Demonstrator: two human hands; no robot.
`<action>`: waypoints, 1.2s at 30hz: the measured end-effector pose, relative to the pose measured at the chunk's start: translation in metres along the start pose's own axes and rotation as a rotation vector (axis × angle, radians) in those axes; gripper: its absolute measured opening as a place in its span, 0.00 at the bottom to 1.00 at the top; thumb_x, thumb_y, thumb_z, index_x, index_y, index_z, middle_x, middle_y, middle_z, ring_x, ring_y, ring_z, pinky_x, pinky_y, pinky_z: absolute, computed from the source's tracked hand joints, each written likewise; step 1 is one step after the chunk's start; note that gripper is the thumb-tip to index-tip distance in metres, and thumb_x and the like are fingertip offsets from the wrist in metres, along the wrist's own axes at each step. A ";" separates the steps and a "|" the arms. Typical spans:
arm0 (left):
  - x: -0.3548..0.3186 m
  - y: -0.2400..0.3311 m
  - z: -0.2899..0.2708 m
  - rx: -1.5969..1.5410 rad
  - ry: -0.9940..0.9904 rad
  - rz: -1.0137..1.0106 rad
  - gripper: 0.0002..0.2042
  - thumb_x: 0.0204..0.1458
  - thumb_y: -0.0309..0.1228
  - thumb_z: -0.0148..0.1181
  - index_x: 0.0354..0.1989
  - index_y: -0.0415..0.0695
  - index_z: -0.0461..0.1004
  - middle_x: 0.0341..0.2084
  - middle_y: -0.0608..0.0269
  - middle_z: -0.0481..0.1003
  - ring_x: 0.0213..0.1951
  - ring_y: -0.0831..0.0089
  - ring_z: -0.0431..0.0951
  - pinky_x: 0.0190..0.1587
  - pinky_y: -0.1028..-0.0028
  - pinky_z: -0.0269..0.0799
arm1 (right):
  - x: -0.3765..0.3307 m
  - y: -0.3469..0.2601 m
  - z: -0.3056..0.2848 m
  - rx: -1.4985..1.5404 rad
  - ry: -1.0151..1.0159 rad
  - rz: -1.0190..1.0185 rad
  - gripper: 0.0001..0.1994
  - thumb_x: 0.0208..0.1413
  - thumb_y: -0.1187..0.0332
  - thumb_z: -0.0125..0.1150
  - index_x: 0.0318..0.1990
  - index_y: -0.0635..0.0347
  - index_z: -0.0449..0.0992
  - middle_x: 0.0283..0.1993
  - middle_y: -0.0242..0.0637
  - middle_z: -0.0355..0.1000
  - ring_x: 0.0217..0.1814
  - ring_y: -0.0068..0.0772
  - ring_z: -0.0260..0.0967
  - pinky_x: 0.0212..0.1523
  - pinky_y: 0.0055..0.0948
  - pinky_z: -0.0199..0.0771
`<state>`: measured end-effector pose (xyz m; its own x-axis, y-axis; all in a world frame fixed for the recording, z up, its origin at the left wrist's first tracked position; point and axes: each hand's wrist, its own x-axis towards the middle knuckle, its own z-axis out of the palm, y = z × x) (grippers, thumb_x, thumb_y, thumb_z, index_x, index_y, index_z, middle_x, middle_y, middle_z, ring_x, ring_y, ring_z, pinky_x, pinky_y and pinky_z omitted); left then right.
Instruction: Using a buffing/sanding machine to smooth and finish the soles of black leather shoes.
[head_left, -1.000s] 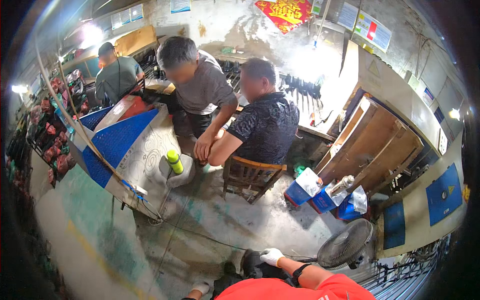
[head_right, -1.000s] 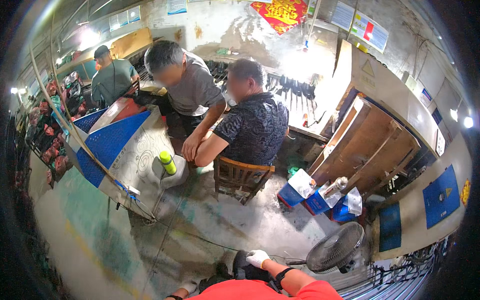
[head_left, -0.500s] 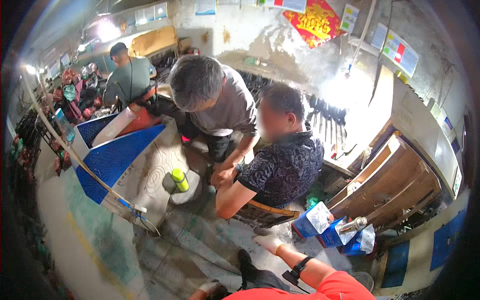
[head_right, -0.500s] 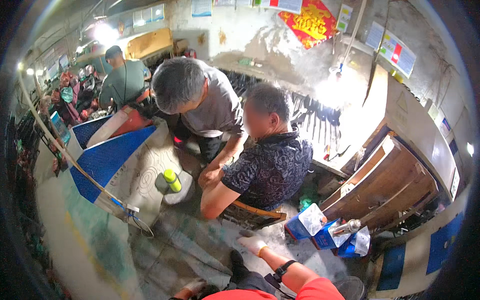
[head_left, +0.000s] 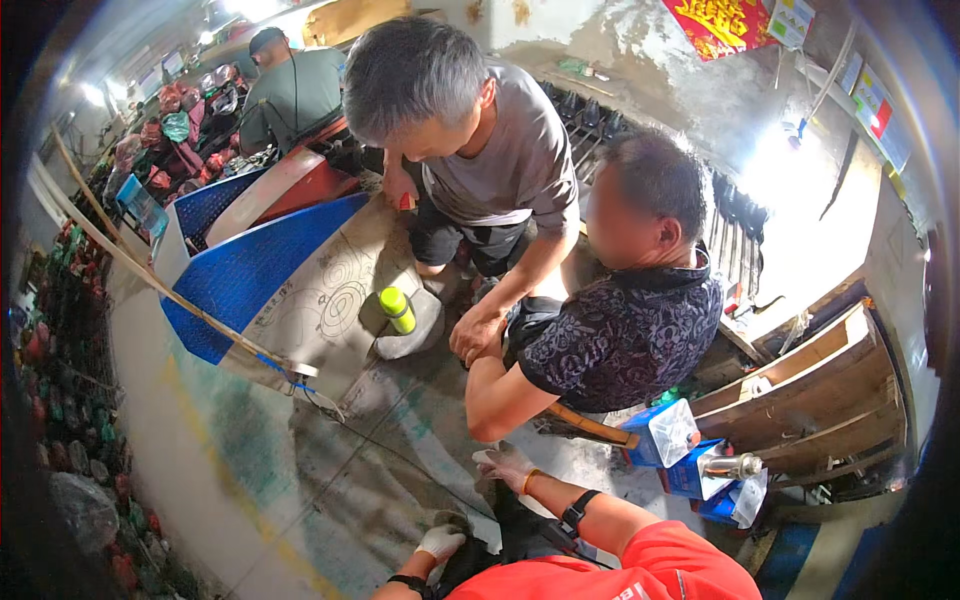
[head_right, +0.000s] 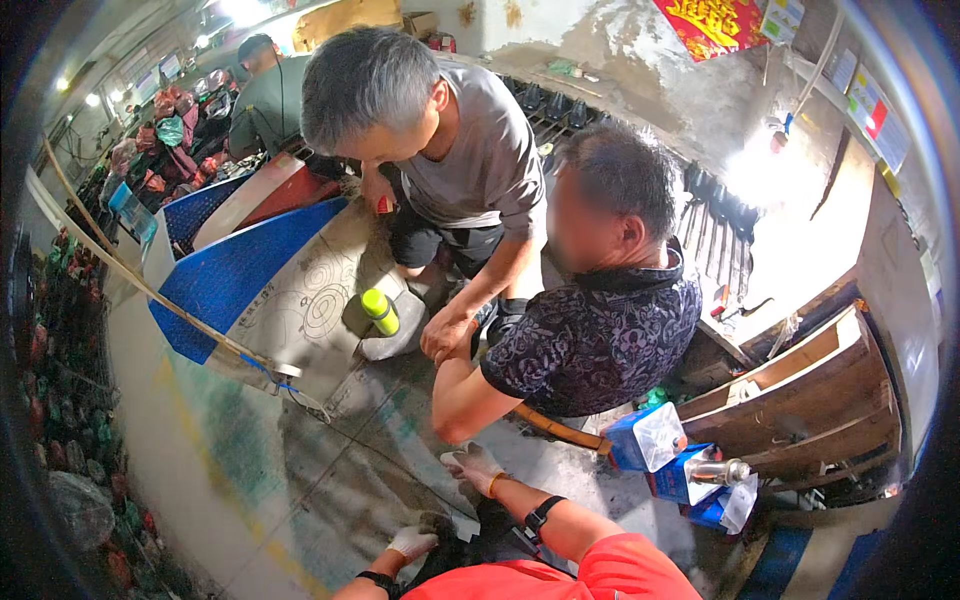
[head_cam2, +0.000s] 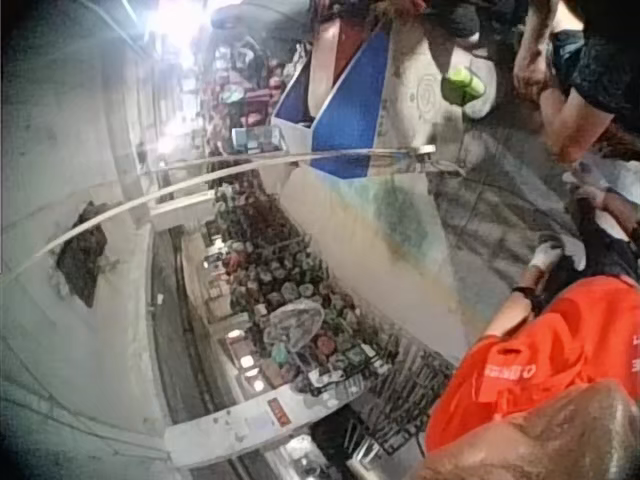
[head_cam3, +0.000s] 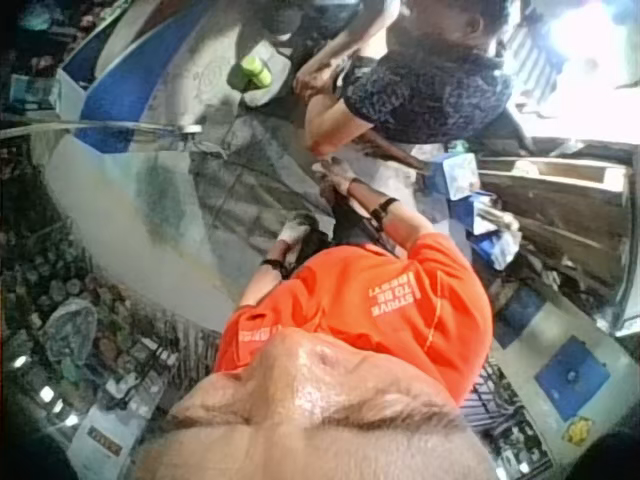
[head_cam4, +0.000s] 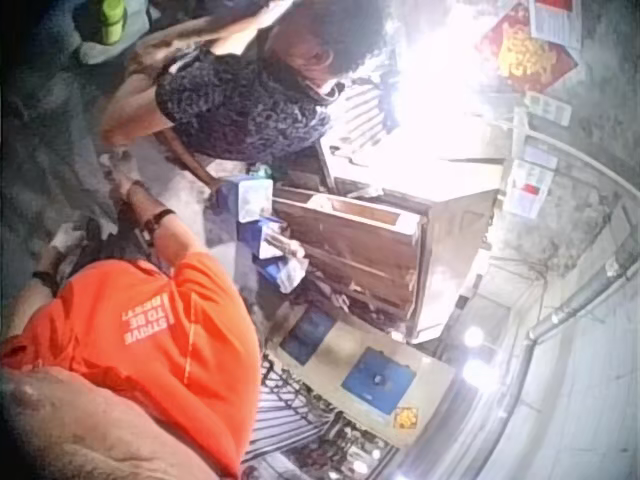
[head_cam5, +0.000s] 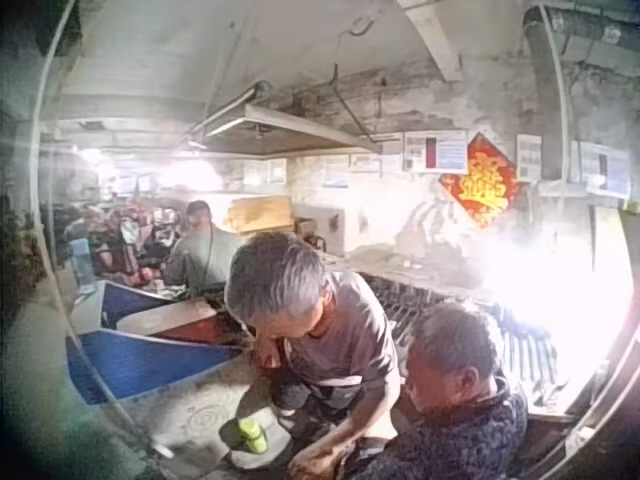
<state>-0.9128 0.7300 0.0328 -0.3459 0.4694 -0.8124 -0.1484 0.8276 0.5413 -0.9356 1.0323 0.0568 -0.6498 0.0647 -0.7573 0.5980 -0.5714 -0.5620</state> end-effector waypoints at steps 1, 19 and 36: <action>0.001 -0.018 0.007 0.083 -0.022 -0.071 0.25 0.60 0.48 0.60 0.57 0.42 0.85 0.51 0.42 0.85 0.56 0.42 0.83 0.59 0.53 0.77 | -0.003 0.001 0.003 -0.052 -0.025 0.027 0.23 0.67 0.61 0.74 0.63 0.61 0.76 0.47 0.32 0.79 0.50 0.31 0.79 0.51 0.36 0.83; -0.013 -0.099 0.001 -0.024 -0.074 0.015 0.20 0.66 0.46 0.59 0.54 0.44 0.84 0.47 0.59 0.85 0.49 0.64 0.81 0.53 0.69 0.74 | -0.078 0.057 -0.006 -0.199 -0.084 -0.107 0.37 0.62 0.64 0.74 0.76 0.68 0.69 0.46 0.37 0.80 0.42 0.27 0.78 0.41 0.30 0.78; -0.058 -0.095 0.036 -0.060 0.231 -0.089 0.20 0.66 0.43 0.57 0.57 0.44 0.85 0.51 0.48 0.85 0.54 0.54 0.84 0.59 0.61 0.78 | -0.056 -0.076 0.078 0.112 -0.251 -0.059 0.16 0.68 0.59 0.70 0.55 0.57 0.80 0.48 0.33 0.78 0.48 0.35 0.78 0.54 0.38 0.79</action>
<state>-0.8453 0.6349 0.0206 -0.5303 0.3072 -0.7902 -0.2398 0.8396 0.4873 -0.9812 1.0084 0.1680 -0.7865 -0.0962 -0.6101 0.5090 -0.6605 -0.5520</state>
